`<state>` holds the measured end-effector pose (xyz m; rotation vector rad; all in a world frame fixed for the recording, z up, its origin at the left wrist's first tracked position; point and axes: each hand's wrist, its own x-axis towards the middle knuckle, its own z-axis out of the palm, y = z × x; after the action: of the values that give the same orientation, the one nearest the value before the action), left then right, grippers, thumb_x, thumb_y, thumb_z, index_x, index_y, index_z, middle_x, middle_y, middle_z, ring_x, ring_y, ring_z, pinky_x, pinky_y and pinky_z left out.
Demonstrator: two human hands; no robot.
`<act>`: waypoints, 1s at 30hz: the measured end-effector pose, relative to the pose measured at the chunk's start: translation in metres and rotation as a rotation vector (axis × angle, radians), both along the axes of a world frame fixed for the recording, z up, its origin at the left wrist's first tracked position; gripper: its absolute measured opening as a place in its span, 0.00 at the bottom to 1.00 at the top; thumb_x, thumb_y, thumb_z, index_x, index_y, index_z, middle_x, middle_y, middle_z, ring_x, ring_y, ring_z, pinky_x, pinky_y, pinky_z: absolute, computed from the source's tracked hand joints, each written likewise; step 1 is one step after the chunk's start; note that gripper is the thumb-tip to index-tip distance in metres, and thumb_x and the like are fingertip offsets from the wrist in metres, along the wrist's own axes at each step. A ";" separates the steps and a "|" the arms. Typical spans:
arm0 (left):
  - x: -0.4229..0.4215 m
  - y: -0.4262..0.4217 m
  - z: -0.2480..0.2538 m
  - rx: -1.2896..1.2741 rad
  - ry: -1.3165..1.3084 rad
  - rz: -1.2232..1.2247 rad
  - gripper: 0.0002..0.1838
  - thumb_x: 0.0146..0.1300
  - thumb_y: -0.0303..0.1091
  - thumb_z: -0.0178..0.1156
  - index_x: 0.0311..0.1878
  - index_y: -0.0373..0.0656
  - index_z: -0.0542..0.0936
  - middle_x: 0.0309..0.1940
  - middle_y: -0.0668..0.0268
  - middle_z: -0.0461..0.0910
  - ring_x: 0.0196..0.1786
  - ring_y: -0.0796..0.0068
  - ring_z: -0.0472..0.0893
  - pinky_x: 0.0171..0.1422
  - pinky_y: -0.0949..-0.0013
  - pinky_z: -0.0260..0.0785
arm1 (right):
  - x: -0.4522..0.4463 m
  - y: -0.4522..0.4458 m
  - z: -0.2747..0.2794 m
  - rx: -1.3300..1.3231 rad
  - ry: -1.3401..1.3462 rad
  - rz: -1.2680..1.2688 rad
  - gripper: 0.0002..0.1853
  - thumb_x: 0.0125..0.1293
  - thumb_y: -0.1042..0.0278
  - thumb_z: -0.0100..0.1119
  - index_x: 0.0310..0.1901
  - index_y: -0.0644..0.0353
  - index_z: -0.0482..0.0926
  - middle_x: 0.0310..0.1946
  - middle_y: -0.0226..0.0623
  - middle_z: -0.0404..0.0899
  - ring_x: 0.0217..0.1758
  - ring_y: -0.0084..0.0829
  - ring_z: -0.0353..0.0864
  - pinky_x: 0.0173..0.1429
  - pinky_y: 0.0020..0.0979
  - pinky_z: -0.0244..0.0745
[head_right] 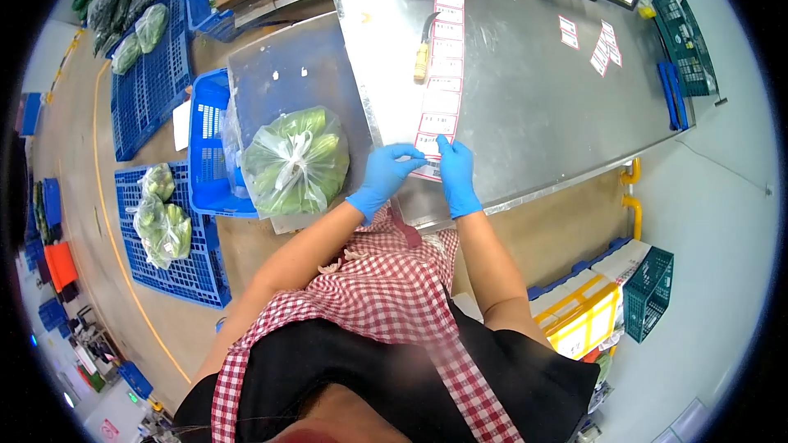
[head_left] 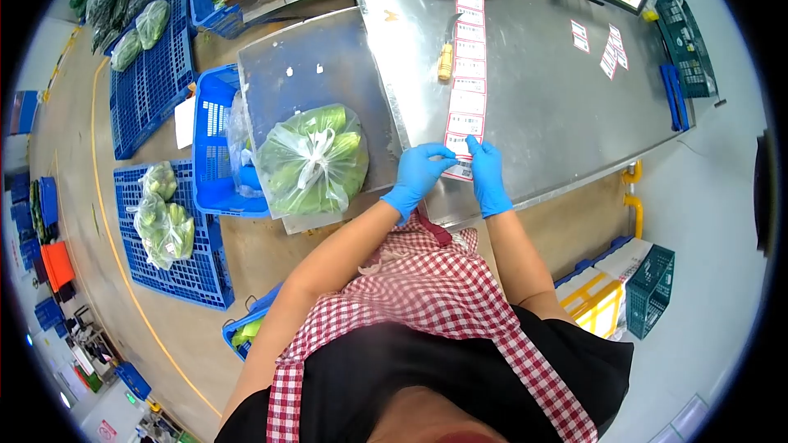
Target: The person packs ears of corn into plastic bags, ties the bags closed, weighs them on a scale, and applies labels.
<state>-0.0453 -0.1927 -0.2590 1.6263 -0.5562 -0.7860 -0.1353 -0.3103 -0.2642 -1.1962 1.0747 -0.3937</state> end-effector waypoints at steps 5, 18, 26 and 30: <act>-0.005 0.014 0.012 -0.138 -0.533 0.036 0.06 0.42 0.31 0.66 0.27 0.49 0.83 0.38 0.66 0.78 0.42 0.63 0.74 0.52 0.62 0.65 | -0.016 -0.006 -0.029 0.204 -0.100 -0.062 0.17 0.64 0.62 0.50 0.44 0.70 0.75 0.36 0.38 0.77 0.35 0.26 0.76 0.39 0.28 0.71; 0.153 0.270 -0.082 -0.126 0.513 1.387 0.11 0.53 0.29 0.59 0.39 0.35 0.78 0.36 0.61 0.77 0.37 0.70 0.75 0.45 0.69 0.66 | -0.060 -0.077 -0.013 -0.591 0.566 -0.154 0.23 0.59 0.58 0.57 0.47 0.72 0.73 0.36 0.40 0.76 0.37 0.26 0.73 0.40 0.31 0.70; 0.127 0.311 -0.190 0.089 0.517 1.281 0.21 0.54 0.32 0.57 0.51 0.35 0.73 0.46 0.59 0.75 0.44 0.66 0.73 0.52 0.66 0.62 | 0.065 -0.011 0.013 -0.710 0.019 0.526 0.18 0.60 0.72 0.54 0.52 0.66 0.71 0.45 0.41 0.74 0.48 0.29 0.73 0.53 0.30 0.67; 0.115 0.315 -0.196 -0.421 0.878 1.375 0.24 0.56 0.36 0.54 0.56 0.39 0.69 0.49 0.59 0.74 0.49 0.64 0.73 0.54 0.62 0.63 | 0.148 0.106 0.015 -0.500 -0.104 1.100 0.22 0.57 0.70 0.56 0.55 0.62 0.69 0.48 0.45 0.74 0.50 0.37 0.74 0.56 0.33 0.67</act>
<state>0.0701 0.1223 -0.4546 0.7867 0.9181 -0.2006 0.0130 -0.2040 -0.2488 -1.9798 0.1038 0.1602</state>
